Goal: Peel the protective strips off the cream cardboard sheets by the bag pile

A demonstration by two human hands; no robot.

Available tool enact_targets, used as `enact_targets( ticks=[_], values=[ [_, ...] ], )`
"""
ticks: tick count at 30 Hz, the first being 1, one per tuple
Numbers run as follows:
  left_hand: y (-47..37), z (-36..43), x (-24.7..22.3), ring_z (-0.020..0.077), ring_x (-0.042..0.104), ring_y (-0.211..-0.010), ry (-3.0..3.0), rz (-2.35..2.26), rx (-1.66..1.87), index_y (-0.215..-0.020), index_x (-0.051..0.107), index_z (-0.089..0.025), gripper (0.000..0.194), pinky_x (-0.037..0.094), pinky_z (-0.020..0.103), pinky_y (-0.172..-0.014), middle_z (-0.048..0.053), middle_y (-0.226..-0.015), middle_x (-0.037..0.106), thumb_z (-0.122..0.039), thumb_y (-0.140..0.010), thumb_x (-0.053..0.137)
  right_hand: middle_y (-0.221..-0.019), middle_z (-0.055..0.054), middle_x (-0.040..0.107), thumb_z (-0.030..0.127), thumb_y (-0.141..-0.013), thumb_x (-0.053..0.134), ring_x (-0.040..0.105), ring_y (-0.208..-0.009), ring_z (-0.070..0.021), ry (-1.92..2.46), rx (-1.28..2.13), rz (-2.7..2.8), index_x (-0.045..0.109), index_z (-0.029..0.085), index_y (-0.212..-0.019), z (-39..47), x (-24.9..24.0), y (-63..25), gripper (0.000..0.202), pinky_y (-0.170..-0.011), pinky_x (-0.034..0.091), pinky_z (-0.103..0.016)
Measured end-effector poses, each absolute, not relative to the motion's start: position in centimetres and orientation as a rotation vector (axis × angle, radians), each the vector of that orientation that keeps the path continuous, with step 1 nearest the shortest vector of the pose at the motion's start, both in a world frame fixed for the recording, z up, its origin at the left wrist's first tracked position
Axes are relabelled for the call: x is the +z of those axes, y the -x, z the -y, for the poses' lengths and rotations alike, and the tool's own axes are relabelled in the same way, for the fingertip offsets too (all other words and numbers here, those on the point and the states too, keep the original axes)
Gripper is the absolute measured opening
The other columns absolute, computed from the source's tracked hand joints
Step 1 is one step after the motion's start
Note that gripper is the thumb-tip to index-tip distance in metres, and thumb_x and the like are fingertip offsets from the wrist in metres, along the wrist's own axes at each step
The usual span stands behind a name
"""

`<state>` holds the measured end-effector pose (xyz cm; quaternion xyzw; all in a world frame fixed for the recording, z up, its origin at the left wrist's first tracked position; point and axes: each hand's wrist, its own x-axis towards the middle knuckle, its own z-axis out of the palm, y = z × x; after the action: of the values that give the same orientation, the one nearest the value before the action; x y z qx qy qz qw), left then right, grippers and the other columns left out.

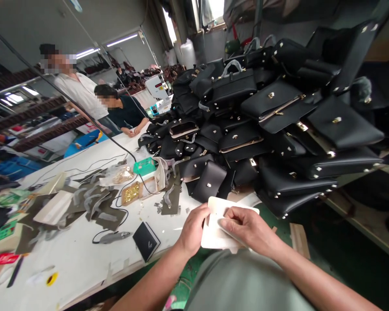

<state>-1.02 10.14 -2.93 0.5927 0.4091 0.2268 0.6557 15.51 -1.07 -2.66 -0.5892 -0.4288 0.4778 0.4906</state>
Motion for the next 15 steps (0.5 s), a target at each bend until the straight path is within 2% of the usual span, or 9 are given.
enact_targets(
  ticks=[3,6,8,11,15],
  values=[
    [-0.7,-9.1,-1.7,0.0186,0.063,-0.077,-1.318,-0.925,0.531,-0.083,0.071,-0.017,0.032,0.048,0.026,-0.07,0.002,-0.078,0.07,-0.048,-0.087,0.068,-0.065,0.005,0.046,0.051,-0.092,0.063,0.039,-0.06,-0.0107,1.479,1.102,1.009,0.05,0.02,-0.07,1.7,-2.8,-16.2,0.039,-0.053,0.028,-0.024],
    [-2.0,-8.2,-0.7,0.0185,0.065,-0.077,-1.294,-0.779,0.384,-0.105,0.071,-0.017,0.038,0.049,0.026,-0.067,0.004,-0.091,0.073,-0.049,-0.084,0.075,-0.064,0.005,0.049,0.049,-0.092,0.062,0.042,-0.057,-0.0109,1.508,1.076,0.93,0.052,0.021,-0.072,2.3,-3.4,-17.1,0.036,-0.051,0.03,-0.024],
    [-3.0,-7.8,-0.4,0.0219,0.068,-0.087,-1.373,-0.725,0.311,-0.117,0.069,-0.017,0.049,0.053,0.028,-0.073,0.007,-0.102,0.075,-0.044,-0.078,0.082,-0.065,0.005,0.05,0.047,-0.092,0.061,0.043,-0.058,-0.0112,1.537,1.019,0.91,0.053,0.021,-0.073,2.7,-3.7,-17.7,0.034,-0.053,0.031,-0.025],
    [-4.4,-7.5,-0.6,0.0252,0.069,-0.098,-1.507,-0.772,0.353,-0.115,0.073,-0.017,0.042,0.054,0.03,-0.083,0.008,-0.107,0.077,-0.038,-0.079,0.081,-0.067,0.006,0.051,0.045,-0.094,0.059,0.044,-0.062,-0.0118,1.578,0.978,0.906,0.055,0.021,-0.075,3.2,-3.8,-18.6,0.031,-0.057,0.032,-0.025],
    [-6.1,-7.6,-1.5,0.0228,0.069,-0.086,-1.432,-0.83,0.392,-0.107,0.075,-0.016,0.033,0.055,0.029,-0.075,0.007,-0.099,0.078,-0.034,-0.08,0.074,-0.071,0.005,0.055,0.045,-0.099,0.051,0.049,-0.067,-0.0136,1.689,0.92,1.026,0.057,0.023,-0.081,3.6,-3.5,-19.6,0.029,-0.061,0.034,-0.027]
  ],
)
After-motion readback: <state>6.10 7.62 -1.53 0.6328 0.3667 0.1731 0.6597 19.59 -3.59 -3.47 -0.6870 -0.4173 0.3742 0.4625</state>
